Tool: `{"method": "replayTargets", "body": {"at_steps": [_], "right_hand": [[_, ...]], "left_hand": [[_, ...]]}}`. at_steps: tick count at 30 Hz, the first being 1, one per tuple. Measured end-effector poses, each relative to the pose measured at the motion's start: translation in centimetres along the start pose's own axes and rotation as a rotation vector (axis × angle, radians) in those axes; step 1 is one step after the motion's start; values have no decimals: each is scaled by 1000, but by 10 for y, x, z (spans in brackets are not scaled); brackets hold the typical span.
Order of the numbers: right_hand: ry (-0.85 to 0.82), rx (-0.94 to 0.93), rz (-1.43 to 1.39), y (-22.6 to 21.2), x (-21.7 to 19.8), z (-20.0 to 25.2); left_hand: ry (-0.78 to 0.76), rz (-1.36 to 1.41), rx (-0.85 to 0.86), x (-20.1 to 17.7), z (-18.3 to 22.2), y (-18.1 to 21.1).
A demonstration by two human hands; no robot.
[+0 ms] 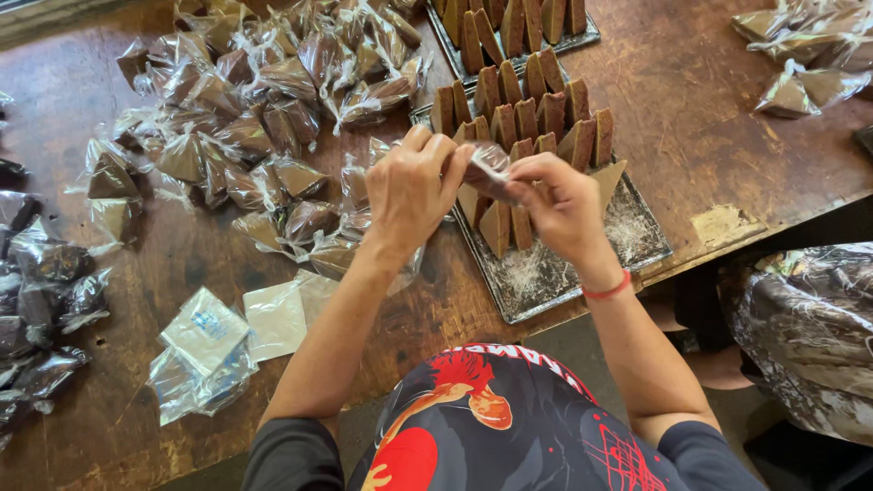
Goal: The person individually wraps triangular brownies in plastic film, folding and pressing the film around each piece before placing it on the table.
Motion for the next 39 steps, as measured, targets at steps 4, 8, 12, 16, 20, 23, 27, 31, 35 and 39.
{"method": "replayTargets", "body": {"at_steps": [4, 8, 12, 16, 20, 23, 27, 31, 35, 39], "right_hand": [[-148, -360, 277, -17, 14, -3], [-131, -400, 283, -17, 17, -14], [-80, -179, 85, 2, 20, -18], [-86, 42, -132, 34, 25, -11], [-77, 439, -446, 57, 28, -10], [-214, 305, -375, 47, 26, -7], [-231, -170, 155, 28, 36, 2], [-51, -262, 228, 22, 45, 18], [-7, -518, 450, 24, 50, 25], [34, -356, 406, 29, 69, 18]], "left_hand": [[-71, 307, -297, 21, 8, -11], [-503, 647, -395, 43, 19, -33], [-618, 1051, -428, 43, 30, -29], [-219, 535, -270, 25, 36, -1], [204, 144, 277, 17, 35, 6], [133, 174, 26, 21, 42, -1], [-142, 626, -415, 41, 54, -18], [-79, 974, -720, 53, 77, -21], [-4, 682, -540, 47, 87, -29], [100, 469, -547, 28, 67, -59]]}}
Point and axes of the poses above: each hand's wrist, its own z-axis away from the middle knuckle, its own x-axis out of the palm, y = z × x, the point moved 1 cm from there along -z, towards the middle knuckle, and after that the axes turned 8 degrees about y, right-handed, at the moved point
